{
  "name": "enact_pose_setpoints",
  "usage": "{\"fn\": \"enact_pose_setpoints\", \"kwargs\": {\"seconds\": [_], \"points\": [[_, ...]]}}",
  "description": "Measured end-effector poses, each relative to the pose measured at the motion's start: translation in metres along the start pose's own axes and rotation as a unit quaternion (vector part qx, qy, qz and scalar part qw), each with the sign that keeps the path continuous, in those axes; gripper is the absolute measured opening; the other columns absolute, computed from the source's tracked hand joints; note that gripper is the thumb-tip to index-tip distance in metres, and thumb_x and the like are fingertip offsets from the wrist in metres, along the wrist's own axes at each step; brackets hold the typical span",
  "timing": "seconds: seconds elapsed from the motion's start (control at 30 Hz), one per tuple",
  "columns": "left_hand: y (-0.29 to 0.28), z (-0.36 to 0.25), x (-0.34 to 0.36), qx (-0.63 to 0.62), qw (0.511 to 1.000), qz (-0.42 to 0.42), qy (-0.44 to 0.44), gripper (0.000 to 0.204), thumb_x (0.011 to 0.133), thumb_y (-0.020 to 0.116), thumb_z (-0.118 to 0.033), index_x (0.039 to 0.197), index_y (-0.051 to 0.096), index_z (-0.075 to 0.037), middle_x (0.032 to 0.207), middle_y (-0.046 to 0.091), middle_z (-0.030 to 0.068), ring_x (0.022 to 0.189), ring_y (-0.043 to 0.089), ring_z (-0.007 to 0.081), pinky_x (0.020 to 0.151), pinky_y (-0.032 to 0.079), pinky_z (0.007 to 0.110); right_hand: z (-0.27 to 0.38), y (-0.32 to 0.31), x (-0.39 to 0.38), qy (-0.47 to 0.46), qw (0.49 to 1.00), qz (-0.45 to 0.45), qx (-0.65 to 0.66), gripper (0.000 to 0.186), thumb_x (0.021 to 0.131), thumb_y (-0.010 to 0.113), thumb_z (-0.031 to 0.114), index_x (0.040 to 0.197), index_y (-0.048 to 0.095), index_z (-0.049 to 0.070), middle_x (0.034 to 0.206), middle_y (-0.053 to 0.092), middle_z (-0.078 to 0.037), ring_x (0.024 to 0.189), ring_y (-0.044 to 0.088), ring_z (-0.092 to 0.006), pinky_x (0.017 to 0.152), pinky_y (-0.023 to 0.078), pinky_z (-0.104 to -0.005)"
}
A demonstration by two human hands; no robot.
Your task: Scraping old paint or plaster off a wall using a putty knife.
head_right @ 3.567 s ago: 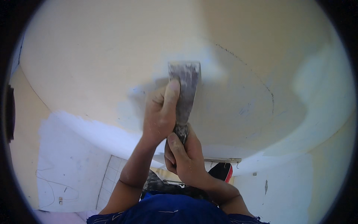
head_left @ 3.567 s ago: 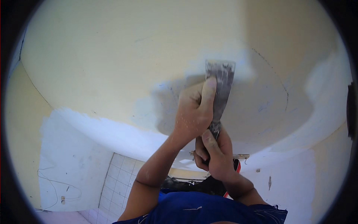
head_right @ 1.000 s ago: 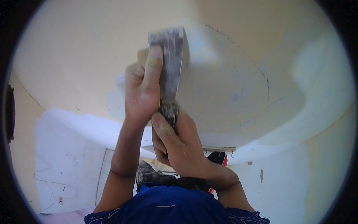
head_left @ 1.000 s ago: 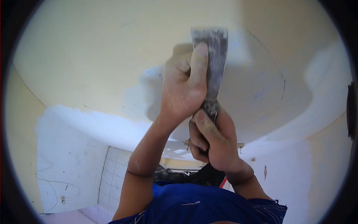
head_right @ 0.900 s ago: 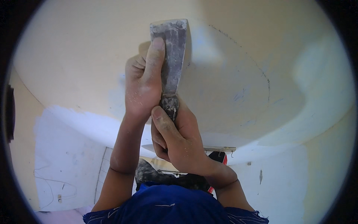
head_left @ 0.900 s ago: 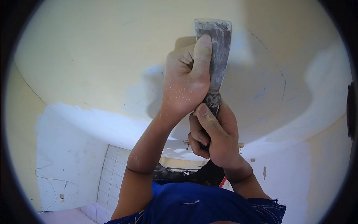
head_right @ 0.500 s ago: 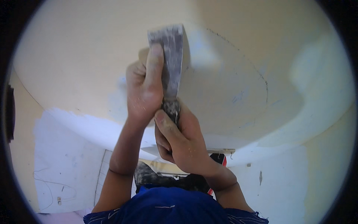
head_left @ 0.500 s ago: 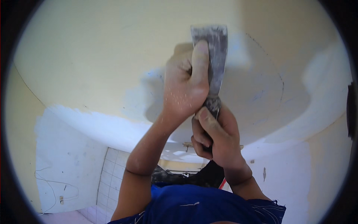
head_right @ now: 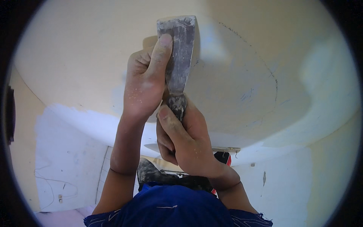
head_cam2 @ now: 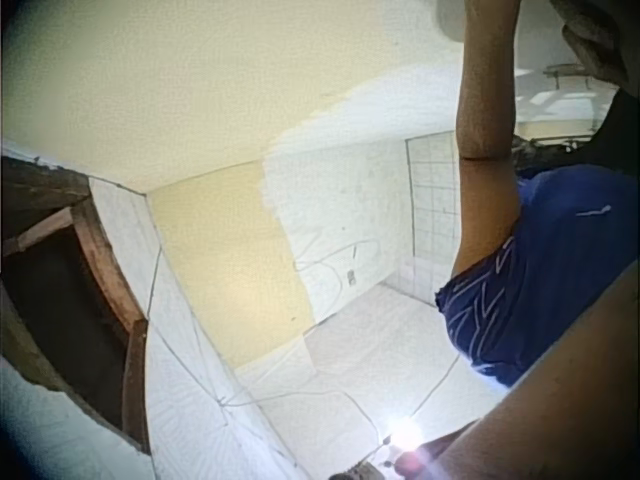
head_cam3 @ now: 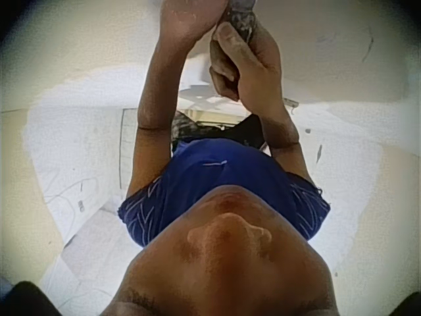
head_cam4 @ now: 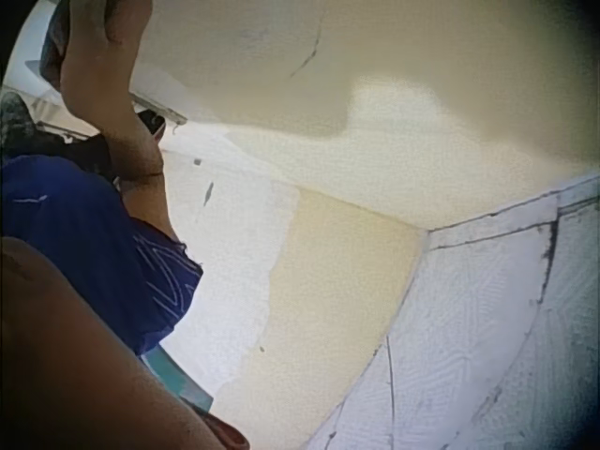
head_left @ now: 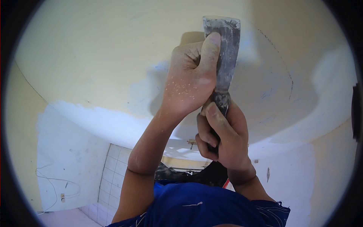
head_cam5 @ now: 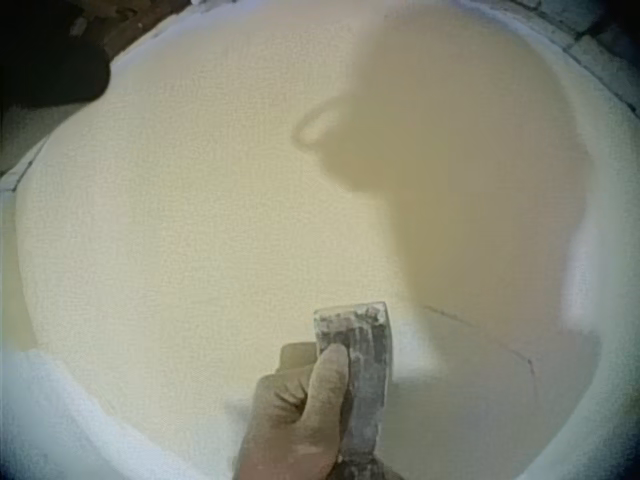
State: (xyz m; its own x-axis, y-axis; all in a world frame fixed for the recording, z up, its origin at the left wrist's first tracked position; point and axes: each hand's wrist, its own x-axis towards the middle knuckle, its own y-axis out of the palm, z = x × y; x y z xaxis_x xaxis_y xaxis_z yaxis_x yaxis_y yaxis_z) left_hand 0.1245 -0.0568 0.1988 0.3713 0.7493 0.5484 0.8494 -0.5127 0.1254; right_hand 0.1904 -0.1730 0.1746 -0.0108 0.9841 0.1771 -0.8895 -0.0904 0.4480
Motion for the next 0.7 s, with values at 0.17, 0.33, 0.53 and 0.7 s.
{"fn": "enact_pose_setpoints", "kwargs": {"seconds": [0.17,0.33,0.53,0.7], "points": [[-0.004,0.030,-0.022,0.058,0.998,-0.002,-0.016,0.045,0.102,0.049,-0.030,0.065,0.051,-0.002,0.056,0.045,-0.0051,0.055,0.037,0.0030,0.048,0.032,0.026,-0.032,-0.017,-0.008,0.009,0.999,-0.047,-0.019,0.015,0.103,0.044,0.022,0.104,0.041,0.007,0.064,0.038,0.002,0.045,0.028,-0.0041,0.038,0.027,-0.0209],[-0.027,0.059,-0.057,0.032,0.964,0.099,-0.246,0.044,0.099,0.052,-0.027,0.065,0.048,0.001,0.051,0.044,0.0005,0.050,0.041,0.0083,0.047,0.034,0.031,-0.090,-0.076,-0.043,0.064,0.988,-0.121,-0.075,0.015,0.101,0.049,0.020,0.098,0.043,0.006,0.062,0.037,0.003,0.044,0.027,-0.0041,0.039,0.028,-0.0223],[-0.033,0.011,-0.061,0.283,0.952,0.039,0.110,0.020,0.091,0.060,-0.015,0.082,0.058,0.003,0.069,0.061,0.0099,0.062,0.059,0.0155,0.058,0.048,0.030,-0.108,-0.131,-0.106,0.190,0.948,-0.173,-0.189,0.017,0.096,0.056,0.016,0.088,0.047,0.005,0.056,0.041,0.005,0.045,0.038,-0.0032,0.041,0.029,-0.0217],[-0.022,0.009,0.028,0.459,0.713,-0.061,0.527,0.049,0.090,0.057,-0.024,0.129,0.050,0.004,0.131,0.049,0.0289,0.124,0.042,0.0498,0.102,0.035,0.054,-0.109,-0.138,-0.131,0.144,0.929,-0.206,-0.272,0.021,0.093,0.062,0.016,0.081,0.049,0.006,0.057,0.043,0.004,0.048,0.040,-0.0035,0.045,0.032,-0.0240]]}}
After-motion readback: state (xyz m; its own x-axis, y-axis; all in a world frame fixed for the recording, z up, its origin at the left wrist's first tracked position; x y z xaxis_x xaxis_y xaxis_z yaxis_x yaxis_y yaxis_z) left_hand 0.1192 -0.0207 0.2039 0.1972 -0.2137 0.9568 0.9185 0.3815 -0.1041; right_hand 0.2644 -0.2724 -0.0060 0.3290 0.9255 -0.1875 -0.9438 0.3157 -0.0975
